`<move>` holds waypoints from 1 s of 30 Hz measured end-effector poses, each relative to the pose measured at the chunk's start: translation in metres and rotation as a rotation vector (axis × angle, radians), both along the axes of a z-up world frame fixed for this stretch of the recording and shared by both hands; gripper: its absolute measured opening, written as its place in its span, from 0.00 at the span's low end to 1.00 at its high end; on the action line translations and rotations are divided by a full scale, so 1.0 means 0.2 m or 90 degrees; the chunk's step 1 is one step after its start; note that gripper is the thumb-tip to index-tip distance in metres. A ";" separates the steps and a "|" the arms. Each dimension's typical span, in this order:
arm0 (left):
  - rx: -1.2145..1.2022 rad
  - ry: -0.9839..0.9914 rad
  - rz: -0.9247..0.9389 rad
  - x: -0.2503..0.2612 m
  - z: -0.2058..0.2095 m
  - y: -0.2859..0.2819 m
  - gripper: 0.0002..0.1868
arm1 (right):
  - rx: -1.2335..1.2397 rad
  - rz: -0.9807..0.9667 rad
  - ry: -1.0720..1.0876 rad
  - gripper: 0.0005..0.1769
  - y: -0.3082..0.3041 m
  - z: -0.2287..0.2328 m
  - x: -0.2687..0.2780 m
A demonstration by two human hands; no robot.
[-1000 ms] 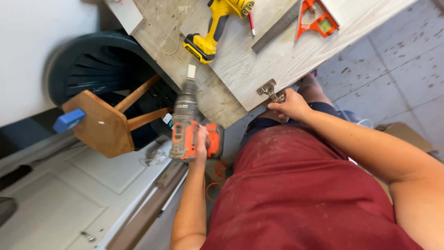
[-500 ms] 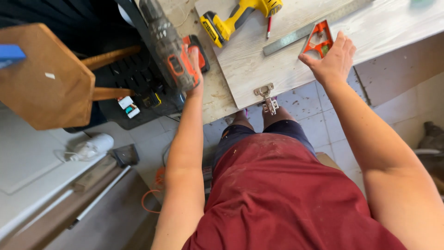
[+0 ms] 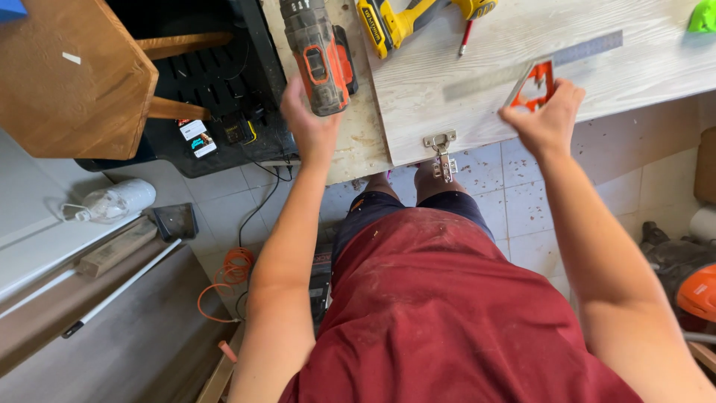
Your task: The person measures a wooden board with a tape measure and a square, marks it with a pencil, and then uses a drill to attach metal hinges to the board.
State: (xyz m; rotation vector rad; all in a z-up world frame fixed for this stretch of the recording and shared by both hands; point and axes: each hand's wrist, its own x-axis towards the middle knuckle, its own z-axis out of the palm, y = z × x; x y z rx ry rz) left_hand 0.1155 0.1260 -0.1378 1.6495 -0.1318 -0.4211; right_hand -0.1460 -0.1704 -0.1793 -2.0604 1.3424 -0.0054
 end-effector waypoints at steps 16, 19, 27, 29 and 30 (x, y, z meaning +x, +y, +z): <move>0.494 -0.056 -0.604 -0.21 -0.13 0.34 0.20 | 0.158 0.425 -0.072 0.50 0.78 0.09 0.08; 0.486 -0.089 -0.612 -0.09 -0.33 0.37 0.19 | 0.006 0.401 -0.061 0.34 0.65 -0.01 -0.04; 0.559 -0.163 -0.641 0.01 -0.48 0.23 0.20 | -0.169 0.404 0.018 0.53 0.57 -0.06 -0.16; 0.638 -0.175 -0.594 0.01 -0.59 0.21 0.23 | -0.085 0.392 0.112 0.57 0.59 -0.05 -0.15; 0.637 -0.175 -0.593 0.02 -0.60 0.20 0.23 | -0.087 0.393 0.112 0.57 0.60 -0.04 -0.14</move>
